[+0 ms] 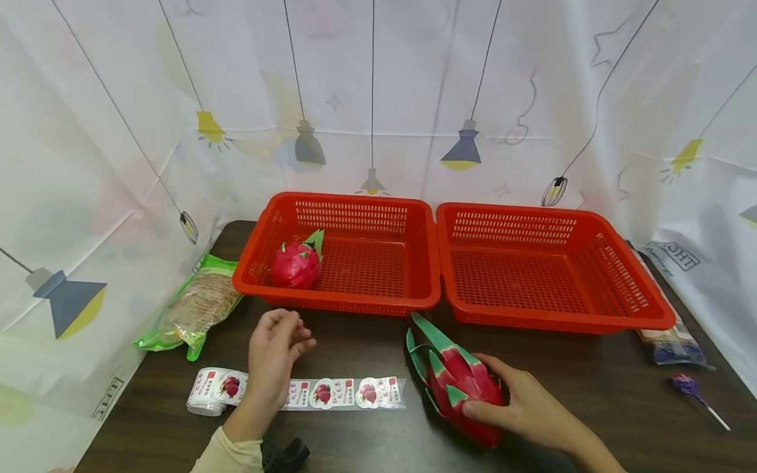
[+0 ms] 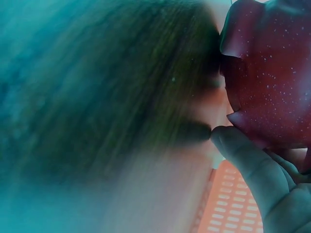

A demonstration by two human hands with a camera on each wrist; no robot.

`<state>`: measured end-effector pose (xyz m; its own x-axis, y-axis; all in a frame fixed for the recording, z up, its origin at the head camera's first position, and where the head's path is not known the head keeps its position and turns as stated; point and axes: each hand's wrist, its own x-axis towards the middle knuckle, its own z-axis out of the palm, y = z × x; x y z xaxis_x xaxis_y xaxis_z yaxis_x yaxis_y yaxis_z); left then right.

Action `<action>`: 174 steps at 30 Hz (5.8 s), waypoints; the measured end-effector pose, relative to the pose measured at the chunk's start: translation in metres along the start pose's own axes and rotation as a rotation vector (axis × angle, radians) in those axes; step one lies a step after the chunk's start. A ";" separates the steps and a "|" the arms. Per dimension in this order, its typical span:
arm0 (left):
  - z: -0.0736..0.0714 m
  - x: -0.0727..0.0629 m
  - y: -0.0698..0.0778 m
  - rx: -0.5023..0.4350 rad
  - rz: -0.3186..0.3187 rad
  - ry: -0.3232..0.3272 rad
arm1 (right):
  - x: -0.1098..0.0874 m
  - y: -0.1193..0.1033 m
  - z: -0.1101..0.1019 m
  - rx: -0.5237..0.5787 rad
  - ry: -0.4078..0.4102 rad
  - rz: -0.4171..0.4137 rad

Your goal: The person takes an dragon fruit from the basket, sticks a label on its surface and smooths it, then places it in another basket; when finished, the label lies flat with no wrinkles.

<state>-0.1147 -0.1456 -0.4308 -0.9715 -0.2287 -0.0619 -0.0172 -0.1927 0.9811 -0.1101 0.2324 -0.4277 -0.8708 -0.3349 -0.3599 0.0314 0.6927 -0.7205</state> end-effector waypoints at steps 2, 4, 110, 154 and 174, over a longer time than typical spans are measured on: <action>0.006 -0.013 -0.001 0.496 0.258 -0.188 | -0.001 0.000 0.000 0.007 -0.001 -0.008; 0.012 -0.024 -0.002 0.930 0.524 -0.296 | -0.002 0.000 -0.001 0.012 0.000 -0.013; 0.012 0.010 0.034 0.814 0.060 -1.088 | 0.028 -0.115 0.071 -0.182 0.058 -0.743; 0.078 -0.033 0.029 0.475 0.646 -0.714 | -0.019 -0.088 0.029 0.174 0.367 -0.649; 0.138 -0.030 -0.008 0.823 0.585 -0.618 | -0.033 -0.044 0.028 0.056 0.451 -0.421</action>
<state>-0.1183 -0.0060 -0.4114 -0.8279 0.4654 0.3130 0.5403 0.5122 0.6676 -0.0689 0.1953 -0.4010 -0.9354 -0.2605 0.2391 -0.3447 0.5210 -0.7808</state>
